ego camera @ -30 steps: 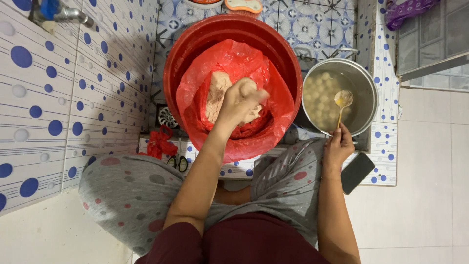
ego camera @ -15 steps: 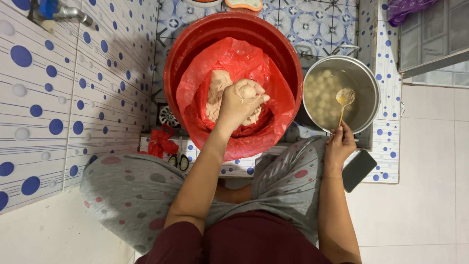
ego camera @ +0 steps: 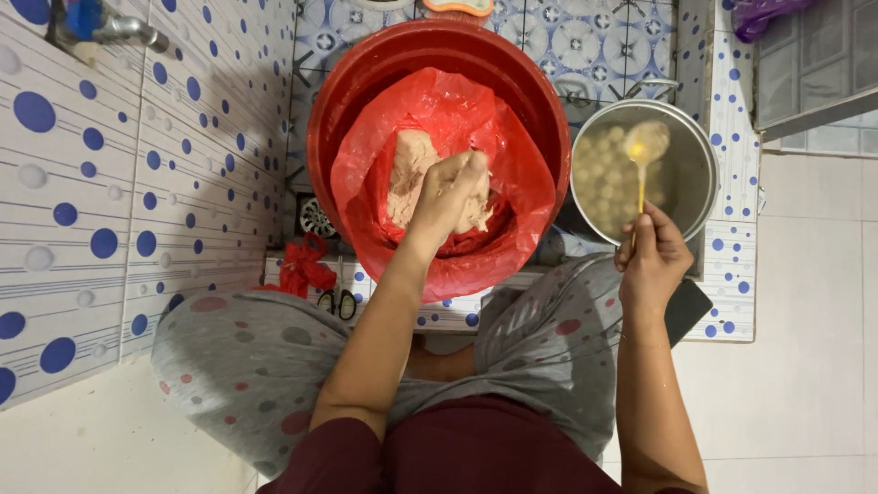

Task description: A person manually forms meatballs by squeezing meat paste through their hand and scooping the balls into a pot of water with a spoon.

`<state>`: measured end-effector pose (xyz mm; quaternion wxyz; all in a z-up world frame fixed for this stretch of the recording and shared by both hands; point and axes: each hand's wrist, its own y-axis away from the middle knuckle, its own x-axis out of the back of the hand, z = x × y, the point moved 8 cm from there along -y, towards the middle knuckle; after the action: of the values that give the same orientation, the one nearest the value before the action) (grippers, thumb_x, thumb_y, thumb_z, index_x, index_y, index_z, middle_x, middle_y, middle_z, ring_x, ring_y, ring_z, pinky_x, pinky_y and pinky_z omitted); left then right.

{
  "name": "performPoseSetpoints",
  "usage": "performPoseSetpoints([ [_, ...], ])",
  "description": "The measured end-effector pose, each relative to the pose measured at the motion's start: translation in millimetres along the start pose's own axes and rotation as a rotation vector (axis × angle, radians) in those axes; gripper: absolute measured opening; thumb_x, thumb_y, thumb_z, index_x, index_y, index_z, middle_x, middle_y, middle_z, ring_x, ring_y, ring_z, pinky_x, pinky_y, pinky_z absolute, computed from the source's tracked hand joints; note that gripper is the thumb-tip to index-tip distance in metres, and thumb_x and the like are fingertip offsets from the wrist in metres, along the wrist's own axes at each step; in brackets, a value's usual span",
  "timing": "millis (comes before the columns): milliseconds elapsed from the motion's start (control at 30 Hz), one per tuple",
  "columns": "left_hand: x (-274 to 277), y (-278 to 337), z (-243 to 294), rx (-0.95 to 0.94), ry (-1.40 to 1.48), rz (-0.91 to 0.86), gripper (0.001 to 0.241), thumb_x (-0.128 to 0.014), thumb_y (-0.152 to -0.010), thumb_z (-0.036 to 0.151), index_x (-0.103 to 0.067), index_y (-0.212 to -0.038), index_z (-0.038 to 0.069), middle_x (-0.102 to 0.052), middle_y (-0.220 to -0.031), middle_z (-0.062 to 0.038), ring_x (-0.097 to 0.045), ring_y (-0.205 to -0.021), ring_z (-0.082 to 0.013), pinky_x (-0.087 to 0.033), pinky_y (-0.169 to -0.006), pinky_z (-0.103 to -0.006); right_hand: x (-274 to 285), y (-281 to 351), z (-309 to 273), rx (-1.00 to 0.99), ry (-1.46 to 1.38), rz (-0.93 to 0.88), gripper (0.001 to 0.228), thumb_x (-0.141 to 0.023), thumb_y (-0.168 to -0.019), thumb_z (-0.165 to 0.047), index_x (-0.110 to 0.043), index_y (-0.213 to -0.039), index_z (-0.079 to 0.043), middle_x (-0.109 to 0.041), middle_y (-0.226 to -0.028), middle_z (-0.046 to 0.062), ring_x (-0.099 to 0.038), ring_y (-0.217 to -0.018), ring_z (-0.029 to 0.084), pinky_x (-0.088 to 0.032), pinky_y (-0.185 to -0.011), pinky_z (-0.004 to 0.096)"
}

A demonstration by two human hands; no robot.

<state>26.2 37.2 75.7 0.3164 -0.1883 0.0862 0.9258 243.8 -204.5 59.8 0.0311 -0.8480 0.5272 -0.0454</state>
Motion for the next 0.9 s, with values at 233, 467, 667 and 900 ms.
performPoseSetpoints([
  [233,3.4,3.9,0.3,-0.113,-0.128,0.057,0.036,-0.093,-0.073,0.010,-0.073,-0.103,0.001,-0.074,-0.093,-0.017,-0.069,-0.091,-0.0145,-0.060,-0.082,-0.0276,-45.6,23.7,-71.8,0.238,0.292,-0.187,0.019,-0.060,-0.108,0.008,-0.070,-0.124,0.007,-0.065,-0.075,0.017,-0.055,-0.048,0.014,-0.038,-0.039,0.026],
  [467,3.4,1.4,-1.1,-0.035,-0.267,0.045,0.028,-0.092,-0.068,0.009,-0.075,-0.090,0.008,-0.077,-0.084,-0.006,-0.070,-0.078,-0.0090,-0.060,-0.078,-0.0288,-107.5,74.6,-141.6,0.850,0.888,-0.333,0.028,-0.068,-0.098,0.001,-0.078,-0.122,-0.009,-0.066,-0.082,0.006,-0.067,-0.066,0.027,-0.056,-0.060,0.038],
  [667,5.7,1.7,-12.0,0.084,-0.468,0.090,0.026,-0.091,-0.067,0.026,-0.069,-0.072,0.013,-0.069,-0.062,-0.004,-0.067,-0.061,-0.0145,-0.059,-0.068,-0.0337,-125.8,86.7,-140.5,1.005,1.131,-0.311,0.033,-0.064,-0.097,-0.009,-0.074,-0.126,-0.021,-0.059,-0.082,-0.005,-0.064,-0.058,0.019,-0.056,-0.050,0.033],
  [900,13.2,5.7,-24.0,0.159,-0.378,0.209,0.018,-0.085,-0.064,0.018,-0.069,-0.070,0.011,-0.068,-0.062,-0.002,-0.063,-0.066,-0.0105,-0.056,-0.065,-0.0318,-142.0,98.4,-138.7,1.093,1.247,-0.338,0.036,-0.060,-0.093,-0.009,-0.072,-0.125,-0.020,-0.055,-0.081,-0.005,-0.062,-0.049,0.014,-0.054,-0.046,0.027],
])
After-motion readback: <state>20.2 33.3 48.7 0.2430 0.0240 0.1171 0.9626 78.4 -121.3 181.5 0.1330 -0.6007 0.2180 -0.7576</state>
